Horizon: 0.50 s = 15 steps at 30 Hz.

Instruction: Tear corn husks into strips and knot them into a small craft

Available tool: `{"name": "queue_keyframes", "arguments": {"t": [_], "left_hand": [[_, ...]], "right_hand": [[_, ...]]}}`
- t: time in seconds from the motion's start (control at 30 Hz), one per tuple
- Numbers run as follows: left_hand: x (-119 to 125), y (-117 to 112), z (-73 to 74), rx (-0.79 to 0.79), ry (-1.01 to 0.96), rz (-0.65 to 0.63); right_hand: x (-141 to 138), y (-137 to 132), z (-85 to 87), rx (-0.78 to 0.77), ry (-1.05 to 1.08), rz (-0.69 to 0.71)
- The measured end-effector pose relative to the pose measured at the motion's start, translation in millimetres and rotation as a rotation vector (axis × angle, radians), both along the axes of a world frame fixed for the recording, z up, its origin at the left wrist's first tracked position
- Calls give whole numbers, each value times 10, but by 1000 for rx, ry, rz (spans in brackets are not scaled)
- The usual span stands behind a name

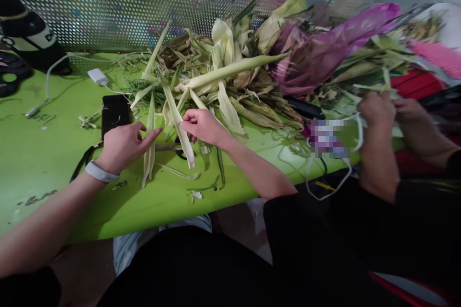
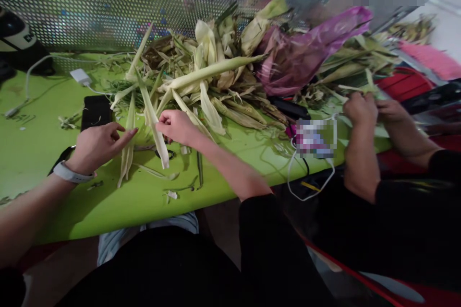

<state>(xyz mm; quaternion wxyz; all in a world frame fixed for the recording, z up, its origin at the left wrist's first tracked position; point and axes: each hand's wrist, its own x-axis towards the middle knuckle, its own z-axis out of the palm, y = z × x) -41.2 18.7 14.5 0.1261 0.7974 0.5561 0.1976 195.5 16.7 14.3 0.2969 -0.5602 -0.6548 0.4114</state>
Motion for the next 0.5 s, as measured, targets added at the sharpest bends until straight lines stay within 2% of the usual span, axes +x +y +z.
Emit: {"name": "queue_keyframes", "arguments": {"t": [0.1,0.17,0.23,0.3,0.37,0.5], "left_hand": [[34,-84,72,81,-51,-10],[64,-126,82,-42,-180,-103],[92,-143,50,-275,-335,-241],[109,-136,-5,-445,-466,-345],[113,-119,-49,-518,-571,-404],[96,-91,-55,-558,-670,-463]], "right_hand": [[-52,-75,17,-58,130,40],[-94,-121,-3,-88,211,99],[-127,-156,-24,-129,279,189],[-145,-174,-26,-182,323,260],[-150,-173,-12,-232,365,289],[-128,-134,17,-271,436,335]]}}
